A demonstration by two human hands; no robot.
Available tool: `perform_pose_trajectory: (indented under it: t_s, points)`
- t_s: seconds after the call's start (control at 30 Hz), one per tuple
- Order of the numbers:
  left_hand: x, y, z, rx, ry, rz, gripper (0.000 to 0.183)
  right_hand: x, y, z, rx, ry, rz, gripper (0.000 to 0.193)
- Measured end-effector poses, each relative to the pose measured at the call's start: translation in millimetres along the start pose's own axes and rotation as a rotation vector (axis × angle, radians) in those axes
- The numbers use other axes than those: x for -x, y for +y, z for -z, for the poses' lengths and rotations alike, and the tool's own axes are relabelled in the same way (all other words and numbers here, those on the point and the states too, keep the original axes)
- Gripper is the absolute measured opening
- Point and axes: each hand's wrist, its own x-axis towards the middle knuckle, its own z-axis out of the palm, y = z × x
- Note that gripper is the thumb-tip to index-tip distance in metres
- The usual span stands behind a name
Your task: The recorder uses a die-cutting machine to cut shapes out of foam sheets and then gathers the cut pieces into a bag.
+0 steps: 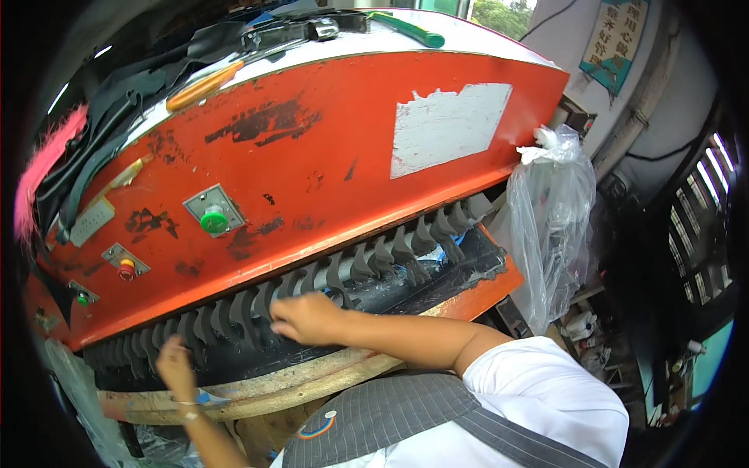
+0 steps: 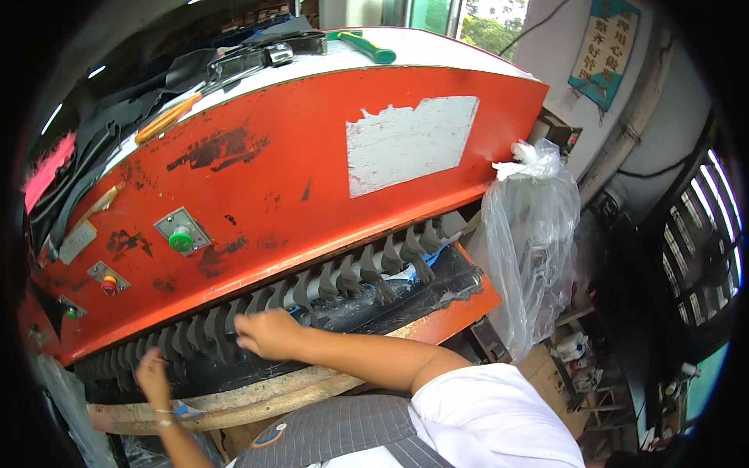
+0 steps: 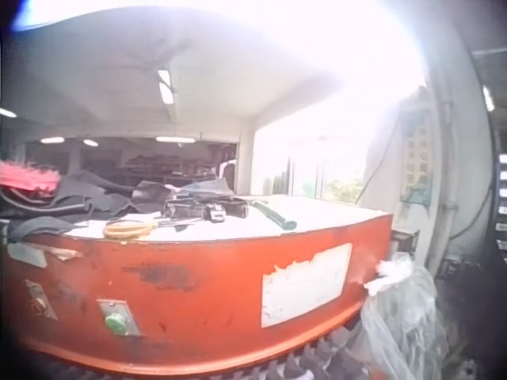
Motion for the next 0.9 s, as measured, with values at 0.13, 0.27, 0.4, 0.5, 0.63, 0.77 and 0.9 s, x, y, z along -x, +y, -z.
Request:
perform_pose_trajectory:
  t_s: [0.13, 0.27, 0.4, 0.5, 0.63, 0.77, 0.9]
  points:
    - [66.0, 115.3, -94.5, 0.180, -0.151, -0.047, 0.016, 53.1, -3.2, -1.1, 0.008, -0.378, -0.148, 0.027]
    - [97.8, 194.2, -142.9, 0.320, -0.498, -0.228, 0.017, 108.8, 11.8, 27.9, -0.011, -0.398, -0.233, 0.037]
    - [105.5, 220.0, -148.4, 0.216, -0.667, -0.387, 0.019, 150.7, 8.3, 74.9, 0.061, -0.395, -0.301, 0.051]
    - [101.7, 222.6, -145.4, 0.150, -0.657, -0.423, 0.016, 168.9, 2.3, 92.9, 0.141, -0.325, -0.336, 0.052]
    - [116.0, 234.0, -149.0, 0.003, -0.588, -0.444, 0.016, 188.0, 2.7, 84.6, 0.347, -0.175, -0.282, 0.056]
    - [140.3, 248.9, -153.1, -0.136, -0.439, -0.450, 0.015, 195.1, -3.8, 76.8, 0.389, -0.152, -0.279, 0.056]
    - [158.3, 244.0, -163.1, -0.248, -0.316, -0.404, 0.018, 200.2, -13.6, 77.3, 0.454, -0.137, -0.303, 0.055]
